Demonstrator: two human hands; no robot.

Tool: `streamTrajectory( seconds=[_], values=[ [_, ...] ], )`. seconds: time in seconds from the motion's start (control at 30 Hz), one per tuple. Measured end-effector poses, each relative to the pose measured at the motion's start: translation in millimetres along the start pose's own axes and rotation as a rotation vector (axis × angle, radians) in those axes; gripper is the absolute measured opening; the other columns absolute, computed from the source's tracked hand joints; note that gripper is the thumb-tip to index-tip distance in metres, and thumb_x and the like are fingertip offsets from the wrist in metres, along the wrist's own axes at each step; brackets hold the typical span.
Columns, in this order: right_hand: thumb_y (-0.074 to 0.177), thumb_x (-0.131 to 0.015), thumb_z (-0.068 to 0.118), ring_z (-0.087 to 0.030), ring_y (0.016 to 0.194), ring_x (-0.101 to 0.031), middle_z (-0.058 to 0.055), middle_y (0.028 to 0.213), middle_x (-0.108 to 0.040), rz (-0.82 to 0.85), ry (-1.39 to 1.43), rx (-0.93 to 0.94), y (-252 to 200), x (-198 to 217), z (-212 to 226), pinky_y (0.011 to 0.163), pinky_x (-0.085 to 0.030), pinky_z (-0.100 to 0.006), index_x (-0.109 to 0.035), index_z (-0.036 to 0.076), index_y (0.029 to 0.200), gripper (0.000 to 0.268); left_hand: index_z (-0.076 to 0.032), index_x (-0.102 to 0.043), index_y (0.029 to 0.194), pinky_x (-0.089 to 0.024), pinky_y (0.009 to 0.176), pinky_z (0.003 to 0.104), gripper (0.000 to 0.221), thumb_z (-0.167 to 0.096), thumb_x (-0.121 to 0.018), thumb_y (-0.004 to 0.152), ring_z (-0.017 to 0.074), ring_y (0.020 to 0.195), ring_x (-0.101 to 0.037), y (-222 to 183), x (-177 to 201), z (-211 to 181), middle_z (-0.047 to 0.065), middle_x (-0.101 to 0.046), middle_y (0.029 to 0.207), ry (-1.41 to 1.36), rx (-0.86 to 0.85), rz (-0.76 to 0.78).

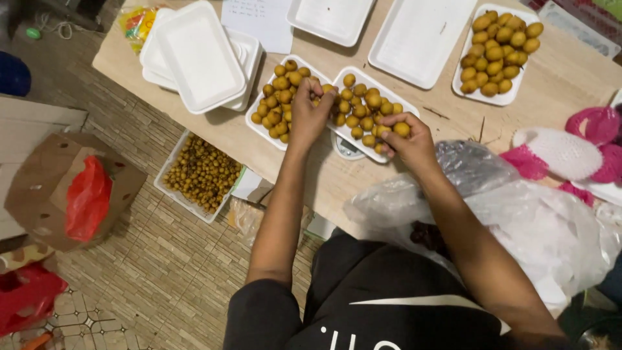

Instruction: Arranging longans into foam trays and weighing them on a digital scale for packaging.

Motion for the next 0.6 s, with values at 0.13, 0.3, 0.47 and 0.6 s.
streamTrajectory(
  seconds=[0.13,0.3,0.47,0.6],
  values=[
    [0.09,-0.065,-0.011,-0.018,0.068,-0.073,-0.018,0.117,-0.068,-0.019,-0.107,0.081,6,-1,-10,0.049,-0.06,-0.021,-0.061,-0.003,0.108,0.019,-0.019,-0.055,0.118,-0.058,0.081,0.043,0.044,-0.027,-0.081,0.084,0.0327,0.097,-0.077,-16,-14,-44,0.007,-0.077,0.108,0.345,0.041,0.025],
    [0.091,-0.064,-0.015,-0.021,0.072,-0.075,-0.015,0.122,-0.067,-0.049,-0.194,0.224,18,7,-29,0.049,-0.06,-0.022,-0.064,-0.002,0.105,0.019,-0.025,-0.073,0.109,-0.062,0.085,0.037,0.038,-0.031,-0.091,0.077,0.0256,0.099,-0.074,4,-41,-34,0.002,-0.065,0.102,0.582,-0.12,0.149],
    [0.086,-0.071,-0.013,-0.036,0.092,-0.072,-0.017,0.114,-0.067,-0.074,-0.563,0.518,0,-14,18,0.071,-0.059,-0.042,-0.071,-0.001,0.103,0.021,-0.024,-0.073,0.113,-0.062,0.087,0.045,0.035,-0.027,-0.087,0.082,0.0295,0.101,-0.074,22,-64,-9,0.005,-0.071,0.102,0.643,-0.1,0.264],
    [0.084,-0.076,-0.005,-0.038,0.107,-0.069,-0.01,0.111,-0.067,-0.082,-0.746,0.6,-2,-16,12,0.09,-0.056,-0.051,-0.073,0.007,0.103,0.023,-0.024,-0.072,0.111,-0.06,0.091,0.046,0.031,-0.025,-0.085,0.083,0.027,0.109,-0.072,16,-65,-9,0.002,-0.071,0.105,0.721,-0.052,0.311]
  ],
)
Point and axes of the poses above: each hand's wrist, its own y-axis towards the middle knuckle, its own x-axis out of the back of the hand, z = x × y, the point moved 9 cm from there along y, towards the middle knuckle
